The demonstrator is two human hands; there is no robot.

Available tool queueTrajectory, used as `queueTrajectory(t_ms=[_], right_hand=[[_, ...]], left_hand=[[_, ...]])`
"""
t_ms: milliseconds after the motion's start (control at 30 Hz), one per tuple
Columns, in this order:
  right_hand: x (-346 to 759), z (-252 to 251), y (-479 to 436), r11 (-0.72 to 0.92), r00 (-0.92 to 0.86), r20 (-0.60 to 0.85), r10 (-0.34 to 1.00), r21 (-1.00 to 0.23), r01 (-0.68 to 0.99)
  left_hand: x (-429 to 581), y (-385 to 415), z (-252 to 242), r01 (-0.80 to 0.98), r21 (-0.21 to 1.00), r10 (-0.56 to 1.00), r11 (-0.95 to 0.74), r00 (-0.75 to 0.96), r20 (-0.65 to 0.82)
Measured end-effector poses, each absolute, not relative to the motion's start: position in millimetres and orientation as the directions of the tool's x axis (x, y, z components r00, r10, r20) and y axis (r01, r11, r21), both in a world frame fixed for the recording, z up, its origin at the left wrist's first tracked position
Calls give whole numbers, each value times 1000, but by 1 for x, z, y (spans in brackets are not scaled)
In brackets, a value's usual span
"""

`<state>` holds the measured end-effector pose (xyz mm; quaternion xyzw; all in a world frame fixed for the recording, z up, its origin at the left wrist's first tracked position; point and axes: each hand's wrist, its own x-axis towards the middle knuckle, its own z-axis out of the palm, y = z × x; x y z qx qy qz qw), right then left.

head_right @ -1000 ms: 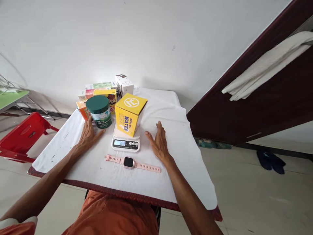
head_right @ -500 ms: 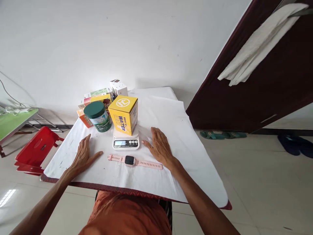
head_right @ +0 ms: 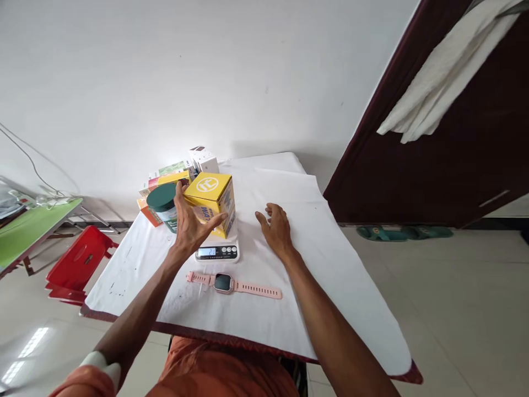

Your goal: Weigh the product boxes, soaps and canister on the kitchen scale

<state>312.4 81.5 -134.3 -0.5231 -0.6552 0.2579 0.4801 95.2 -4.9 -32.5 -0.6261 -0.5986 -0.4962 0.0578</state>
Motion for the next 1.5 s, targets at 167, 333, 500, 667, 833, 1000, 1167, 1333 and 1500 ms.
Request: queueTrajectory(t_ms=[167, 333, 500, 667, 833, 1000, 1167, 1333, 1500], right_hand=[[320, -147, 83, 356, -29, 388, 921, -813, 461], [321, -148, 84, 389, -55, 417, 907, -782, 487], [320, -146, 83, 389, -73, 411, 909, -768, 510], [320, -140, 79, 369, -78, 387, 919, -770, 521], [320, -139, 77, 367, -80, 385, 919, -768, 524], [320, -141, 79, 362, -78, 383, 921, -762, 536], [321, -142, 81, 370, -89, 389, 917, -747, 552], [321, -143, 81, 369, -96, 383, 919, -746, 554], [320, -141, 79, 357, -94, 369, 925, -753, 553]], left_hand=[[112, 6, -38, 730, 632, 688, -261, -319, 652], [96, -22, -24, 721, 634, 650, -282, -343, 679], [54, -84, -2, 744, 630, 629, -225, -383, 677], [-3, -125, -5, 748, 663, 517, -34, -555, 652], [-44, -118, -34, 740, 664, 461, 107, -628, 627], [-59, -93, -58, 742, 651, 445, 158, -642, 624], [-66, -79, -65, 783, 601, 419, 160, -605, 677], [-70, -78, -71, 807, 561, 450, 184, -576, 682], [-63, -85, -70, 816, 556, 475, 157, -556, 682]])
